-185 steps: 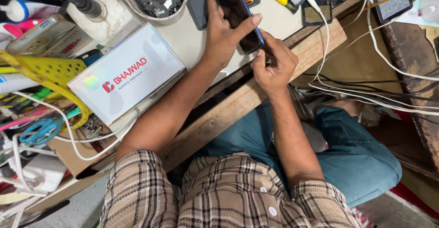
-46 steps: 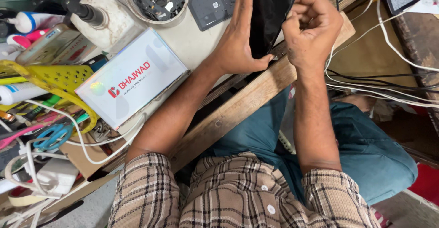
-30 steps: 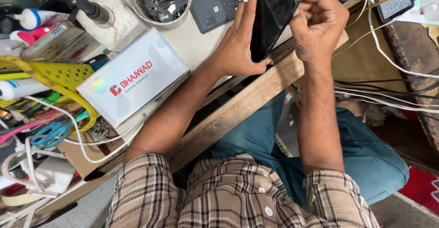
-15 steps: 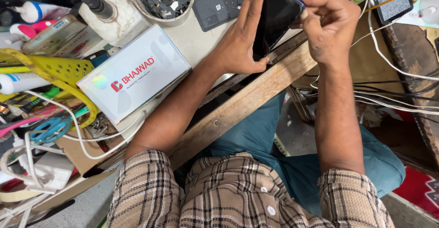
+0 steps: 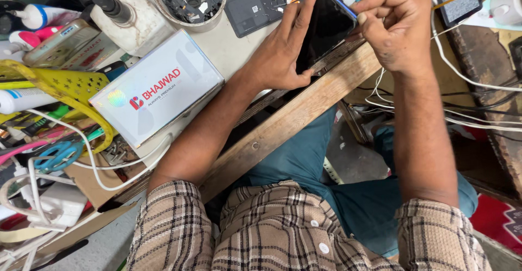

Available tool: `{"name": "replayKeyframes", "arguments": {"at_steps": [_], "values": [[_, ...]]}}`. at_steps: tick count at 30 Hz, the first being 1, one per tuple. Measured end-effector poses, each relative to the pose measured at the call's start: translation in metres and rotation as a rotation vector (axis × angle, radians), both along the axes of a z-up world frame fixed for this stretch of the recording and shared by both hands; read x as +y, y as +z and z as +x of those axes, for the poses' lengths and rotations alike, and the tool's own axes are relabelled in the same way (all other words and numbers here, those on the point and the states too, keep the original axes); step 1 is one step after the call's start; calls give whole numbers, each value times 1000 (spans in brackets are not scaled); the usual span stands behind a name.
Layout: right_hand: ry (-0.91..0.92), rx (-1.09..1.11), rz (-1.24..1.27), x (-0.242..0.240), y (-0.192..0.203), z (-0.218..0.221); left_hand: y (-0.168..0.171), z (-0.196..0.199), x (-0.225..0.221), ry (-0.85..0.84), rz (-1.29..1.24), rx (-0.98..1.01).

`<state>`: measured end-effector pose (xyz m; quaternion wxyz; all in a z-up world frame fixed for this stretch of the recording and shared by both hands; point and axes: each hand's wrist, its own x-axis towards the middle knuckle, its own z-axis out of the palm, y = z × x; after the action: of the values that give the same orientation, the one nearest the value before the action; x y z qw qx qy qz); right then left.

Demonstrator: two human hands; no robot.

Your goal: The person uses a screwdriver to remove screws from the back of a smartphone, then separates the back cover to reveal the internal components. The person continues to manipulate the phone's internal parts and battery.

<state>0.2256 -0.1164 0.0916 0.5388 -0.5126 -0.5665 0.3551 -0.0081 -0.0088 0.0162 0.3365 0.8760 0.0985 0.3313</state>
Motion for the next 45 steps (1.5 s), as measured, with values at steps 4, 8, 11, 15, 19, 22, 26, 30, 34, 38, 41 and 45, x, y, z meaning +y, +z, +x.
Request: {"name": "replayKeyframes", "arguments": {"at_steps": [4, 8, 11, 15, 19, 22, 26, 30, 34, 38, 41, 45], "values": [[48, -318, -156, -1, 28, 4, 6, -2, 4, 2, 70, 55], [104, -350, -225, 1, 36, 7, 6, -3, 2, -7, 47, 118], [114, -303, -237, 4, 37, 5, 10, -5, 2, -27, 83, 37], [78, -407, -251, 7, 38, 0, 14, -7, 0, -17, 109, 2], [65, -422, -299, 14, 41, -4, 16, -8, 2, -37, 68, 46], [95, -440, -285, 20, 42, 0, 10, -6, 3, -17, 12, 65], [8, -189, -212, 29, 29, 1, -2, 4, 10, -16, -286, 79], [-78, 6, -95, 27, -9, -21, -21, 13, 19, 107, -227, -334], [-41, 45, -6, 7, -54, -63, -41, 18, 25, -52, -745, -487], [-174, -163, 97, -5, -77, -85, -51, 19, 22, -122, -818, -555], [-220, -244, 122, -4, -72, -88, -49, 20, 22, -125, -906, -559], [-238, -303, 130, -6, -59, -93, -49, 20, 21, -151, -885, -597]]}}
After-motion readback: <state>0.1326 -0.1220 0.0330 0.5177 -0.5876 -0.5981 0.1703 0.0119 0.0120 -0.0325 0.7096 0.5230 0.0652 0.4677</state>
